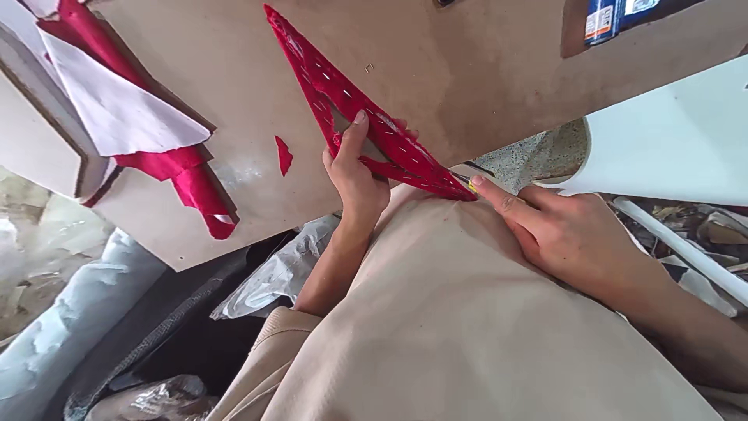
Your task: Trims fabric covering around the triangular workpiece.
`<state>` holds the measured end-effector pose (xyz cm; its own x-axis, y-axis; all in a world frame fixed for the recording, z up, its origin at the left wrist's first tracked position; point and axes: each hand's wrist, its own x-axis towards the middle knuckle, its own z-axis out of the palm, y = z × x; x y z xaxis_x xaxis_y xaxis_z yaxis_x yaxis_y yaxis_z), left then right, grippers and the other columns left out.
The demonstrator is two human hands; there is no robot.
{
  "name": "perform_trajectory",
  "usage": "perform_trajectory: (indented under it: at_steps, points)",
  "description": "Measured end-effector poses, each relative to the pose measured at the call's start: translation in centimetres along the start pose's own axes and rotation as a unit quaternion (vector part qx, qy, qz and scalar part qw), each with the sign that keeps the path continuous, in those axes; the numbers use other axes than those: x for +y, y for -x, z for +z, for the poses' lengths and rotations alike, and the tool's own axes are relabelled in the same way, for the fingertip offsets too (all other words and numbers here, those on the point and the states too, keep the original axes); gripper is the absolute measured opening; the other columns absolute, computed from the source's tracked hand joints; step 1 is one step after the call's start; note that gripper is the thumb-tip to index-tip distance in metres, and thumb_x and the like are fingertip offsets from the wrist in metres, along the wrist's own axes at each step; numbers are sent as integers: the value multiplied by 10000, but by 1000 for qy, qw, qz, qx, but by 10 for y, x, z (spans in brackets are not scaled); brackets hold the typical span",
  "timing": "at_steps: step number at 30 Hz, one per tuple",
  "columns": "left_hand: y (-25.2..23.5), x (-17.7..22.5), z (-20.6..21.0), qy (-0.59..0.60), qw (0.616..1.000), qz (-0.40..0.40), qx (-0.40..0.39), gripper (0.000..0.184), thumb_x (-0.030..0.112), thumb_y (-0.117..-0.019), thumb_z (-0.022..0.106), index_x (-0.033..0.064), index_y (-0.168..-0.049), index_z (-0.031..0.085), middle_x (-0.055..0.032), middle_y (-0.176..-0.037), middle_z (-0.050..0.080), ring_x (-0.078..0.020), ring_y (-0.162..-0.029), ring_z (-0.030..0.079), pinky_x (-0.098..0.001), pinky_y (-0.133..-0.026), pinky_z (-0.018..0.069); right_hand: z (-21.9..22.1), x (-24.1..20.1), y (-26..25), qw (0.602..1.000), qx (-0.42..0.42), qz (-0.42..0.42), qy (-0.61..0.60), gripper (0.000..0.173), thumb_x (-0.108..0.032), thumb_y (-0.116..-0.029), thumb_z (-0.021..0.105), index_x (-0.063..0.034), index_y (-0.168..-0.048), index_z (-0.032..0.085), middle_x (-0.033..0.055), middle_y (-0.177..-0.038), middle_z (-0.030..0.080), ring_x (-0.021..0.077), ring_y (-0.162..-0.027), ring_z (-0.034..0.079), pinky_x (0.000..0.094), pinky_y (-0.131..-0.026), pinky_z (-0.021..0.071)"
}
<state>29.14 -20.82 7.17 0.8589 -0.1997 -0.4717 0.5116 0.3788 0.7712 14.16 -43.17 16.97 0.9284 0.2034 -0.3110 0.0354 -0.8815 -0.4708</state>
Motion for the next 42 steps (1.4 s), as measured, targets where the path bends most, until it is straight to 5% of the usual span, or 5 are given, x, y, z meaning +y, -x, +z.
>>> perform_trajectory:
  at_steps: [17, 21, 29, 38, 42]
  points:
    - [-9, 12, -5, -4, 993, 56, -102, 363, 280, -1109, 355, -8, -1265, 512, -298, -1162, 678, -460, -1080, 692, -612, -935, 576, -25, -2, 25, 985, 105, 90, -98, 501, -303, -1063, 536, -217, -1553, 474, 104, -898, 684, 200, -637, 610, 386, -530, 489]
    - [-11, 14, 6, 16, 988, 42, -149, 387, 295, -1098, 396, -26, -1276, 517, -318, -1198, 662, -475, -1133, 666, -623, -978, 549, -3, 3, -41, 919, 216, 117, -310, 332, -328, -932, 754, -90, -1120, 619, -30, -817, 632, 42, -621, 574, 238, -507, 502]
    - [-6, 19, 5, -57, 989, 17, -133, 310, 291, -1081, 502, 40, -1230, 606, -176, -1103, 727, -297, -1008, 733, -506, -876, 615, 43, -3, -102, 857, 217, 161, -438, 178, -288, -916, 790, -122, -901, 726, -27, -667, 648, 57, -508, 562, 250, -442, 469]
    - [-26, 46, -4, -20, 978, 7, -205, 220, 236, -1051, 573, 135, -1246, 587, -70, -1041, 728, -163, -887, 738, -365, -767, 640, 35, -20, -122, 725, 173, 171, -644, 134, -223, -999, 682, -90, -985, 667, 12, -714, 616, 99, -592, 589, 282, -567, 552]
    - [-38, 55, 1, -40, 982, 1, -182, 228, 254, -1050, 582, 104, -1217, 619, -84, -1022, 735, -175, -877, 742, -381, -772, 642, 33, -16, -133, 803, 225, 129, -536, 207, -305, -981, 717, -112, -1057, 715, -14, -718, 634, 81, -552, 565, 252, -503, 505]
